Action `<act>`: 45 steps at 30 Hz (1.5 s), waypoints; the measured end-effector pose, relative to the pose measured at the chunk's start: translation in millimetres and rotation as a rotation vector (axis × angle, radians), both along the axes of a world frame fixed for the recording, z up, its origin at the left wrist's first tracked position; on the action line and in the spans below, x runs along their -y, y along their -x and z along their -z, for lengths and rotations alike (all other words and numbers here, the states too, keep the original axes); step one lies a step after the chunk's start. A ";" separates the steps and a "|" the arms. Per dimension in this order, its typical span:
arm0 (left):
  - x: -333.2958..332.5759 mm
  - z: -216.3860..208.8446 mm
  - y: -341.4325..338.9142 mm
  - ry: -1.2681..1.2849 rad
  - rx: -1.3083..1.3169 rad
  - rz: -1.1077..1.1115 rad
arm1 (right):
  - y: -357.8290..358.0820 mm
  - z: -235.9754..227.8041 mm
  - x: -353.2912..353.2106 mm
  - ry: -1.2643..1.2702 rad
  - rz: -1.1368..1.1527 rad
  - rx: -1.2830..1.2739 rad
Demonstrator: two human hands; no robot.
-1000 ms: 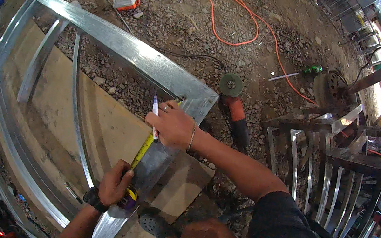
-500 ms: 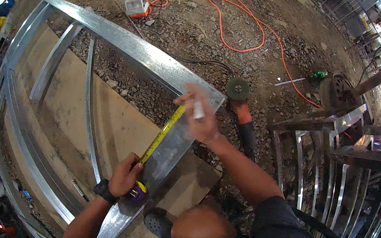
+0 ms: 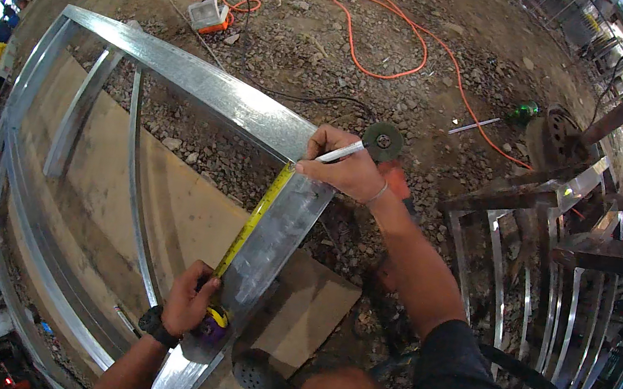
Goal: The person measures a metal frame using a tape measure and marks it with a marker. The person repeatedly measures different sections of the frame and marks them for cutting or assembly.
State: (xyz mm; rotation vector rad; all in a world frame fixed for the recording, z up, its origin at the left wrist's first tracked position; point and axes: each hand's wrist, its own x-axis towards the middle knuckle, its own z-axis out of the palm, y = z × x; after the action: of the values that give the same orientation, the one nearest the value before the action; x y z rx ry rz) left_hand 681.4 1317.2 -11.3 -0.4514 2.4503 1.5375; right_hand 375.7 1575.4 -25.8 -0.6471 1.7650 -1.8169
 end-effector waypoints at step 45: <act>-1.9 1.4 -3.7 -0.006 -0.018 -0.004 | 5.1 19.0 25.3 -0.056 0.065 -0.429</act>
State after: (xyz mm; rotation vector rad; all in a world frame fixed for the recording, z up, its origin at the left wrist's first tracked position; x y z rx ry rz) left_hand 685.1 1319.1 -12.7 -0.4439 2.4589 1.5565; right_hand 370.7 1550.1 -44.7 -1.0276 2.1213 -1.7570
